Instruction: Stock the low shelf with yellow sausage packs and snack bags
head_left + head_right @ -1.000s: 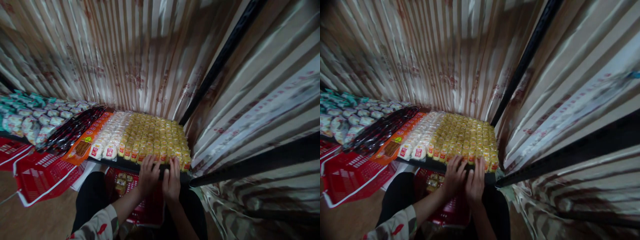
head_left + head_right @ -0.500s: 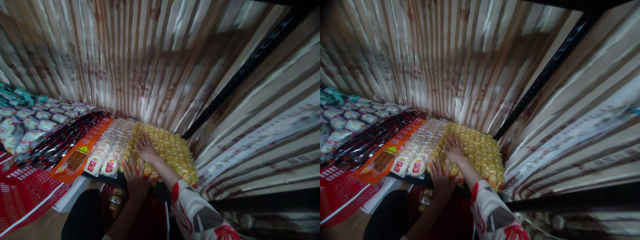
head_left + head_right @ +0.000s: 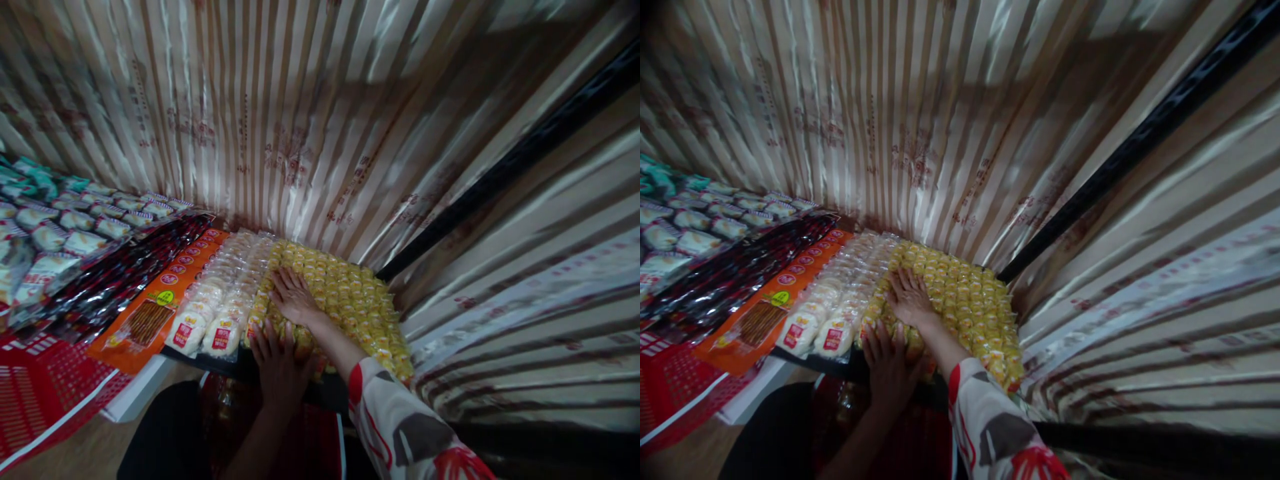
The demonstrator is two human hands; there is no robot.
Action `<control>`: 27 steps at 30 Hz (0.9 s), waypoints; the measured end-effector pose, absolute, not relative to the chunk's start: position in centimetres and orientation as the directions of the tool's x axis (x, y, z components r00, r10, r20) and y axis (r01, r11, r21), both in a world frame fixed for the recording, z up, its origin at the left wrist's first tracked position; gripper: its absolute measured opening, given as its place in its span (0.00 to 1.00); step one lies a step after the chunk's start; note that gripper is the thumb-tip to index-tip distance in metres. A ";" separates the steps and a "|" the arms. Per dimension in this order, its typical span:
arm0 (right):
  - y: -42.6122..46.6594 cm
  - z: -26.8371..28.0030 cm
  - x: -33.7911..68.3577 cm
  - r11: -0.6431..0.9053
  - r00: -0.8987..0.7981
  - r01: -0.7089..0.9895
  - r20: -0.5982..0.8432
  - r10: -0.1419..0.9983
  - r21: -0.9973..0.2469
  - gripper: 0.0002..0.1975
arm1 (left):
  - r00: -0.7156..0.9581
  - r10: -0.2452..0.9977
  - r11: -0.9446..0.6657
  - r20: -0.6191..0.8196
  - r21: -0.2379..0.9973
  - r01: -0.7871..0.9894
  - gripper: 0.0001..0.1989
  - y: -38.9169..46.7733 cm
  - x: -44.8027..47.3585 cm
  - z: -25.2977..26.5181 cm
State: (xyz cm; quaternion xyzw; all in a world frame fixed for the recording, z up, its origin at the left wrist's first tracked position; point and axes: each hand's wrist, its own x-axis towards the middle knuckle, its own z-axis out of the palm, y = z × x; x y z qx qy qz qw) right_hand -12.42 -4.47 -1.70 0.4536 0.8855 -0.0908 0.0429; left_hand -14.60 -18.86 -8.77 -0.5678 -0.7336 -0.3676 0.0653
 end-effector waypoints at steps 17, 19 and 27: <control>-2.3 -1.5 -13.7 0.482 -0.506 0.861 -0.175 0.845 -0.161 0.31 | -0.320 0.766 0.073 0.558 0.419 0.905 0.31 -18.7 -14.6 -9.0; -2.4 -1.7 -13.6 0.494 -0.519 0.852 -0.156 0.841 -0.174 0.31 | -0.326 0.765 0.073 0.556 0.428 0.901 0.31 -18.7 -14.6 -9.0; 0.0 -1.2 -13.5 0.409 -0.439 0.890 -0.136 0.888 -0.204 0.34 | -0.291 0.758 0.048 0.585 0.394 0.918 0.30 -18.7 -14.6 -9.2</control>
